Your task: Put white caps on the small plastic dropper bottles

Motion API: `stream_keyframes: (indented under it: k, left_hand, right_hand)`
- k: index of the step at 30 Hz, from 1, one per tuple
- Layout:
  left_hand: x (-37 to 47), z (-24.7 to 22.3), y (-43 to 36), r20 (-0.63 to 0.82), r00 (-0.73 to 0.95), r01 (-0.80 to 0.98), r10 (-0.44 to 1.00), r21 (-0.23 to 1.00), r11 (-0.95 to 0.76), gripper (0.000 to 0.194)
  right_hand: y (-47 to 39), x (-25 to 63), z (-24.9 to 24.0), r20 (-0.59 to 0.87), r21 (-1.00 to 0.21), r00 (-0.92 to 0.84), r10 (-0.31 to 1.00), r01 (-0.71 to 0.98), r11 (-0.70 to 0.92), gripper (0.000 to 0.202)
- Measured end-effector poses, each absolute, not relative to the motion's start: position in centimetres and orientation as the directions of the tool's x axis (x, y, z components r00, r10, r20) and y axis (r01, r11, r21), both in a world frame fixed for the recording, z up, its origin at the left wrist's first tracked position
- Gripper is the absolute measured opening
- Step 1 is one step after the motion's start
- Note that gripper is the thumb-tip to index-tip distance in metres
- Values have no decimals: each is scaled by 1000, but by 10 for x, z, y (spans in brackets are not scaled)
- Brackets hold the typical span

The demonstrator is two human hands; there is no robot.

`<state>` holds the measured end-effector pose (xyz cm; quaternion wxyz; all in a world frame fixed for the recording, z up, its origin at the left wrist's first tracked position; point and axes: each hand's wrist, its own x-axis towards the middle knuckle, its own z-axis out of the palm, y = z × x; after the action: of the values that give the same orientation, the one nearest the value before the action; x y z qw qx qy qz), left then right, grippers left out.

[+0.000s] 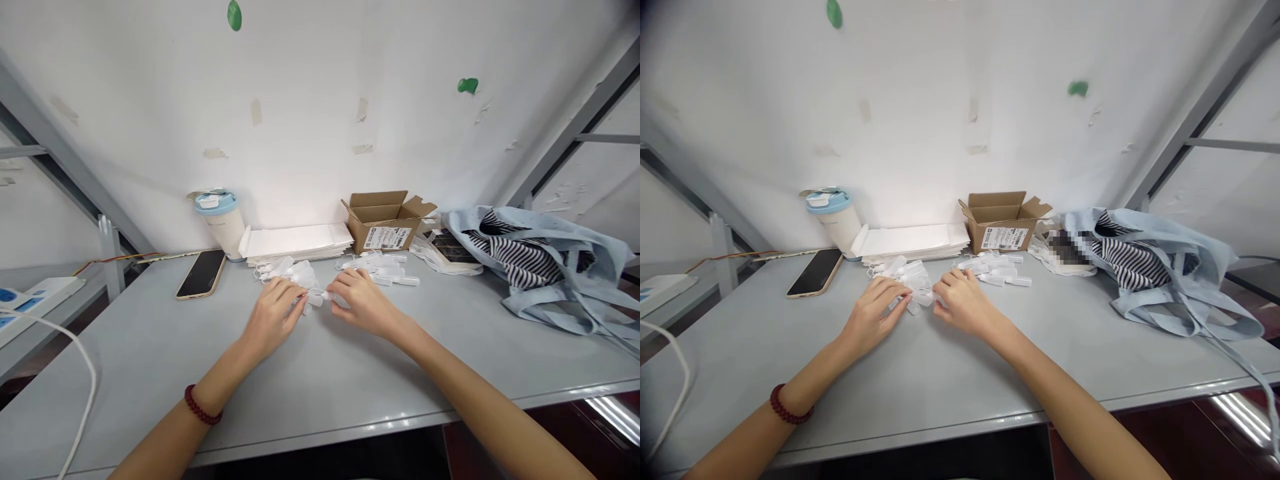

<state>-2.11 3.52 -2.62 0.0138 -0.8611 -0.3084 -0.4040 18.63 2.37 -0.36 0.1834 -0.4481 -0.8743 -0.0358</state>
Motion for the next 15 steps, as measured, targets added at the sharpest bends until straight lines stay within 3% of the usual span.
stream_keyframes:
  k: [15]
  left_hand:
    - [-19,-27,34,667,527,540,527,216,-813,11]
  right_hand:
    - [24,185,-11,509,-1,-581,635,738,675,12]
